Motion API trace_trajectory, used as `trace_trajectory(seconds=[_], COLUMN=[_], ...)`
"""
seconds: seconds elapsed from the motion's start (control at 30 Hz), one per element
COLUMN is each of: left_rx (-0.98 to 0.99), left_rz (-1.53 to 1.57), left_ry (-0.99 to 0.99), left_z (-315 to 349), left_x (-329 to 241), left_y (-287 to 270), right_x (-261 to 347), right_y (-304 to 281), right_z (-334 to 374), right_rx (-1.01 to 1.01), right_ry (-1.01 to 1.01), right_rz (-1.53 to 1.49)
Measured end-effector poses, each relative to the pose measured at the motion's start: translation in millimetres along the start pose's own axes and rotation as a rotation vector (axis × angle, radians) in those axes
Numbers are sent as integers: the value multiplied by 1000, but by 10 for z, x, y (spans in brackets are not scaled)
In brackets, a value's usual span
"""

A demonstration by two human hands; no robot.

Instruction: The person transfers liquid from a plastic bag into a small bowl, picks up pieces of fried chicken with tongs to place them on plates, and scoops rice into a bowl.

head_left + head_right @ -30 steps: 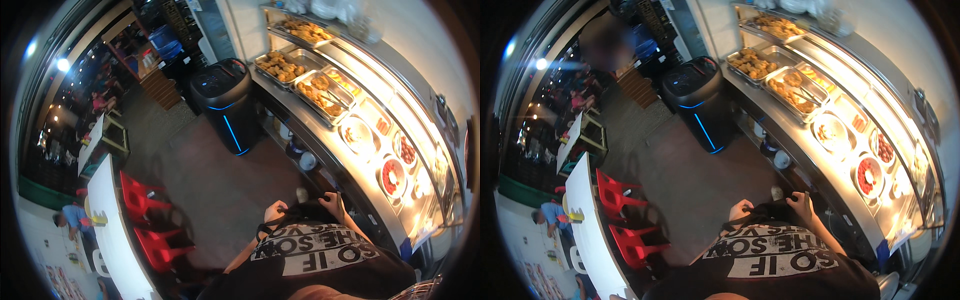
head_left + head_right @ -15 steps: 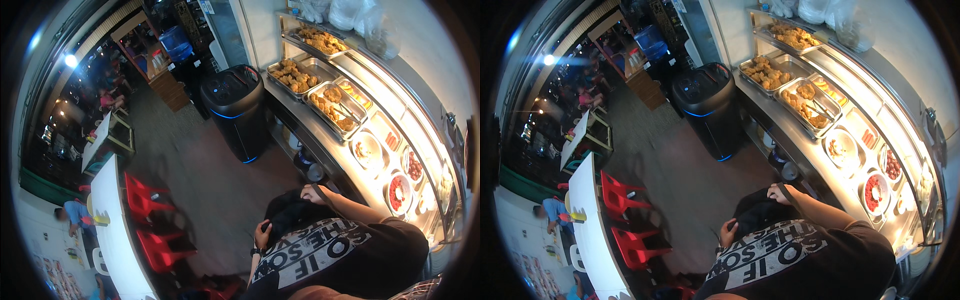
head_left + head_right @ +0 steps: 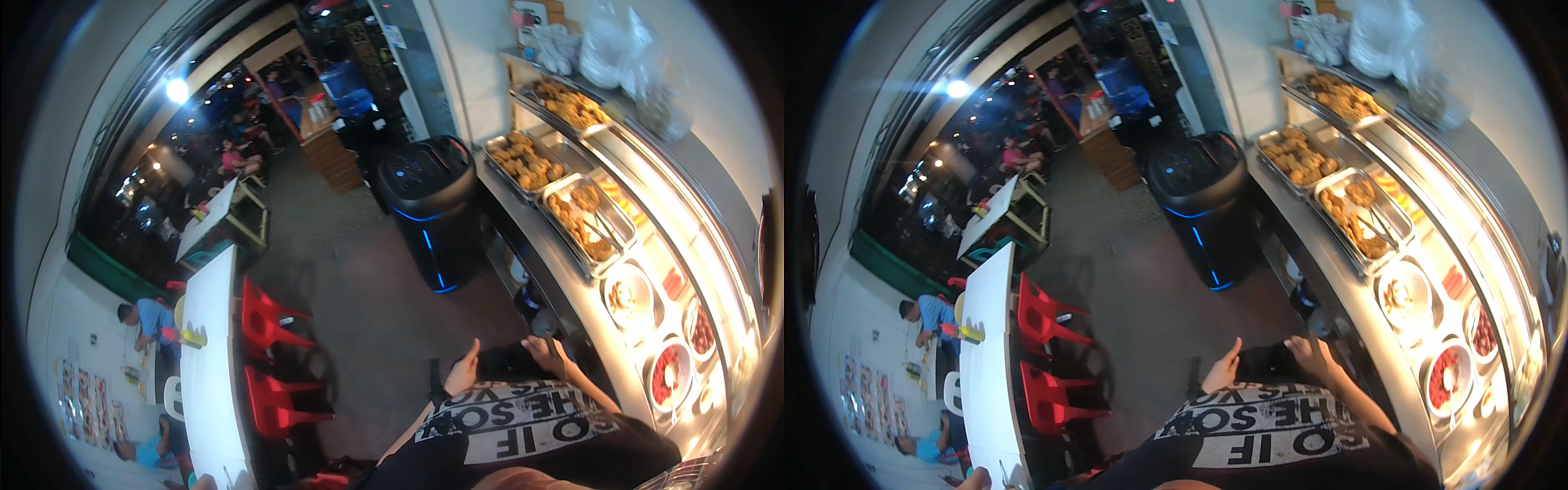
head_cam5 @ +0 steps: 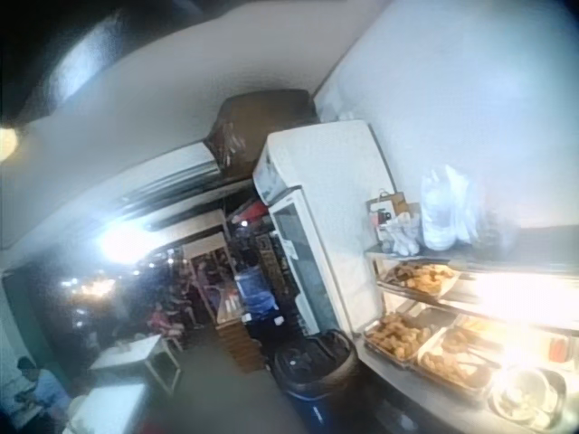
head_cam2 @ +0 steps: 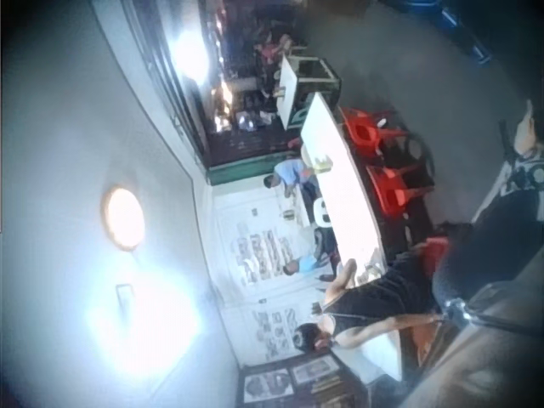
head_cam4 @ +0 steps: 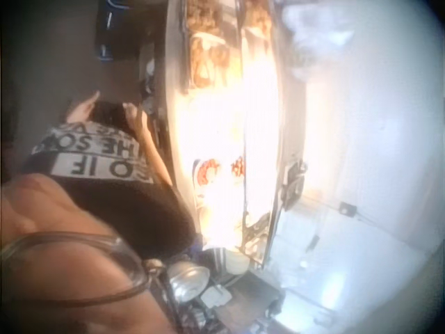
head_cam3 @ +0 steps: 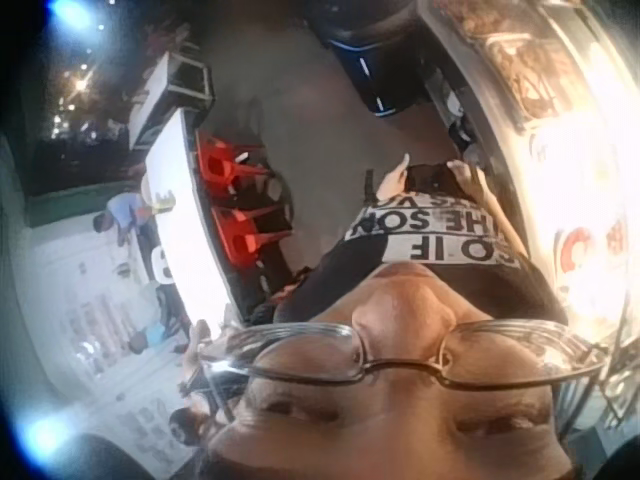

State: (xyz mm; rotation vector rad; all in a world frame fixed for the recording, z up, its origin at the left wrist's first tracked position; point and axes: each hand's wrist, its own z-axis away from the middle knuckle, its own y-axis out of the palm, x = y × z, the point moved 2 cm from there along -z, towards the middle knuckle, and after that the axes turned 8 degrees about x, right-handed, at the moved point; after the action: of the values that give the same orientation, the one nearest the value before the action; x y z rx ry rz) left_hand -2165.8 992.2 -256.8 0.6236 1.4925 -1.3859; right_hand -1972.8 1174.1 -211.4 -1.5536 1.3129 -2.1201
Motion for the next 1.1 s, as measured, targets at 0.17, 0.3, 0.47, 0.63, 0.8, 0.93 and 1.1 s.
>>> trace_trajectory(seconds=[0.17,0.3,0.47,0.63,0.8,0.93,1.1], left_rx=[316,318,161,183,15,-67,-72], left_rz=[284,86,419,795,702,185,229], left_ry=[-62,-292,-114,-60,-235,-283,-129], left_z=[-61,-149,-43,40,139,144,201], left_x=[-478,-133,1334,375,852,129,-160], left_y=[-193,-176,89,-69,19,37,98], right_x=[129,16,155,194,238,175,196], right_y=[-180,-129,-16,-94,14,-3,72], right_z=[-36,-153,-419,-485,-414,-252,78], right_rx=[25,-1,129,229,258,131,-93], right_ry=[202,163,29,-17,-95,-150,-219], right_rz=[-101,-36,-23,-35,48,-57,-42])
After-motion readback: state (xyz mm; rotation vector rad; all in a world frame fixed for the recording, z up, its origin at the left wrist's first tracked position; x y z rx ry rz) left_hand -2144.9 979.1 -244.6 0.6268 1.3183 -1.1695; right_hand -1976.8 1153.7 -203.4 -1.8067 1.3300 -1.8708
